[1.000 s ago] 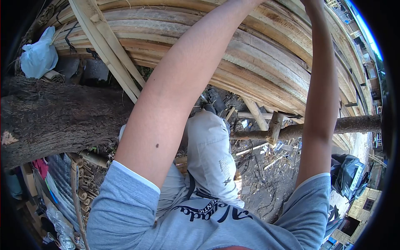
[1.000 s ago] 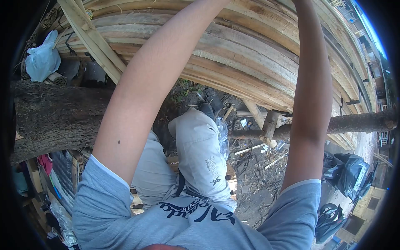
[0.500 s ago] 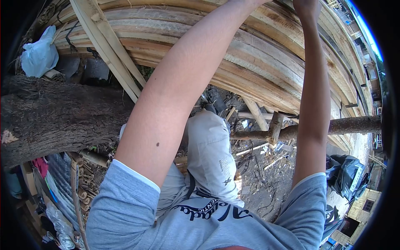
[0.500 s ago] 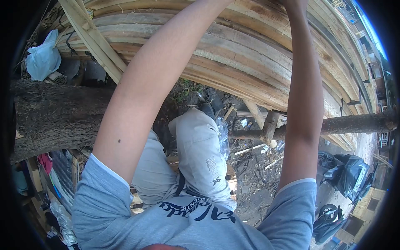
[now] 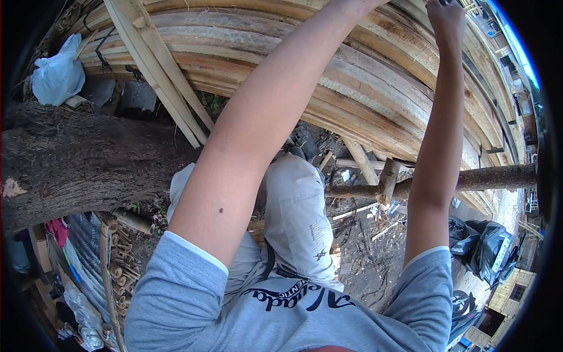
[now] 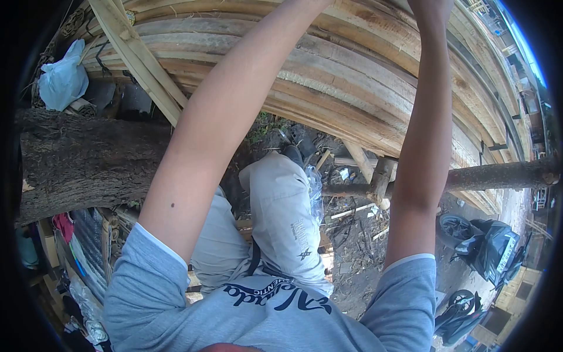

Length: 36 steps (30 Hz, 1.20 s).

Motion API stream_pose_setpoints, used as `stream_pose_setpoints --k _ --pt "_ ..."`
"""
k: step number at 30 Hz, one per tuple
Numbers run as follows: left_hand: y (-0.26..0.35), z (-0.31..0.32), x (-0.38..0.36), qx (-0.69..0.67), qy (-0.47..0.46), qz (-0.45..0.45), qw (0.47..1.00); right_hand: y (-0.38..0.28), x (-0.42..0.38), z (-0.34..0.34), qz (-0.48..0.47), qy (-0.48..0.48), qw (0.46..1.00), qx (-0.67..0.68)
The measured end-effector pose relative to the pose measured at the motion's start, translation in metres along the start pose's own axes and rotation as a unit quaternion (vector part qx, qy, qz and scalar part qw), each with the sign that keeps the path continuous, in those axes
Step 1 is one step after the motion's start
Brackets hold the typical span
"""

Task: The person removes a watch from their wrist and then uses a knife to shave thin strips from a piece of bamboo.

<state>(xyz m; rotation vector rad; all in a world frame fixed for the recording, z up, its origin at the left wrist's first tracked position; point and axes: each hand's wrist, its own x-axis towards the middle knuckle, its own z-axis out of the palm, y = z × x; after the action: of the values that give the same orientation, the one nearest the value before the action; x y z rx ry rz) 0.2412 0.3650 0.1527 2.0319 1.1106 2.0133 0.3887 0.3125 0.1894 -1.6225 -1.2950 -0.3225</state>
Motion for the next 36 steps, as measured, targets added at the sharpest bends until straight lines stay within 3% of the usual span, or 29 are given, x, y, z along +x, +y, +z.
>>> stream_pose_setpoints --k 1,3,4,6,8,9,11,13,15,17,18,19,21,22,23,24,25,27,29,33,35,36 --pt "0.008 -0.013 -0.004 -0.002 0.026 -0.007 1.000 -0.012 -0.010 -0.018 0.032 -0.014 0.999 -0.020" --pt "0.026 -0.061 -0.019 -0.132 -0.047 -0.077 0.987 -0.034 -0.038 -0.054 0.096 -0.042 0.993 -0.059" --pt "0.030 -0.082 -0.036 -0.127 -0.044 -0.075 0.988 -0.040 -0.057 -0.066 0.095 -0.059 0.994 -0.009" --pt "0.031 -0.126 -0.081 -0.306 0.023 -0.019 0.952 -0.057 -0.110 -0.087 0.104 -0.105 0.985 0.087" --pt "0.044 -0.192 -0.117 -0.336 -0.162 -0.215 0.902 -0.089 -0.174 -0.100 0.133 -0.187 0.959 0.166" --pt "0.045 -0.217 -0.126 -0.328 -0.160 -0.219 0.905 -0.102 -0.204 -0.100 0.151 -0.239 0.938 0.199" --pt "0.045 -0.259 -0.143 -0.198 -0.212 -0.412 0.864 -0.120 -0.261 -0.084 0.192 -0.353 0.876 0.267" --pt "0.023 -0.279 -0.163 -0.223 -0.126 -0.414 0.874 -0.135 -0.310 -0.051 0.175 -0.406 0.839 0.317" --pt "0.011 -0.294 -0.177 -0.245 -0.002 -0.372 0.895 -0.149 -0.341 -0.020 0.140 -0.420 0.859 0.257" --pt "-0.018 -0.320 -0.189 -0.110 -0.052 -0.245 0.962 -0.164 -0.353 -0.003 0.099 -0.443 0.860 0.232" --pt "-0.024 -0.341 -0.193 -0.071 -0.099 -0.299 0.947 -0.172 -0.358 0.006 0.062 -0.464 0.860 0.202" --pt "-0.037 -0.362 -0.193 -0.065 -0.093 -0.296 0.949 -0.178 -0.363 0.018 0.055 -0.465 0.859 0.207" --pt "-0.068 -0.394 -0.205 0.043 -0.128 -0.479 0.867 -0.188 -0.372 0.046 0.018 -0.378 0.889 0.259" --pt "-0.073 -0.400 -0.209 0.044 -0.122 -0.477 0.870 -0.192 -0.373 0.063 -0.012 -0.355 0.898 0.260" --pt "-0.075 -0.404 -0.215 0.057 -0.046 -0.441 0.894 -0.203 -0.368 0.075 -0.018 -0.356 0.897 0.262" --pt "-0.079 -0.410 -0.219 0.071 0.029 -0.402 0.912 -0.217 -0.361 0.089 -0.064 -0.279 0.923 0.258" --pt "-0.081 -0.415 -0.221 0.072 0.035 -0.400 0.913 -0.230 -0.353 0.102 -0.109 -0.200 0.941 0.252" --pt "-0.084 -0.427 -0.224 0.087 -0.068 -0.358 0.927 -0.262 -0.330 0.125 -0.104 -0.161 0.951 0.242" --pt "-0.080 -0.435 -0.226 0.093 -0.090 -0.374 0.919 -0.284 -0.308 0.154 -0.175 -0.029 0.964 0.200" --pt "-0.076 -0.447 -0.232 0.089 -0.100 -0.417 0.899 -0.297 -0.296 0.180 -0.122 -0.033 0.965 0.228" --pt "-0.080 -0.455 -0.239 0.170 -0.141 -0.367 0.904 -0.290 -0.291 0.173 -0.152 -0.092 0.953 0.247" --pt "-0.086 -0.458 -0.246 0.155 -0.129 -0.349 0.915 -0.291 -0.291 0.167 -0.036 -0.183 0.925 0.331"
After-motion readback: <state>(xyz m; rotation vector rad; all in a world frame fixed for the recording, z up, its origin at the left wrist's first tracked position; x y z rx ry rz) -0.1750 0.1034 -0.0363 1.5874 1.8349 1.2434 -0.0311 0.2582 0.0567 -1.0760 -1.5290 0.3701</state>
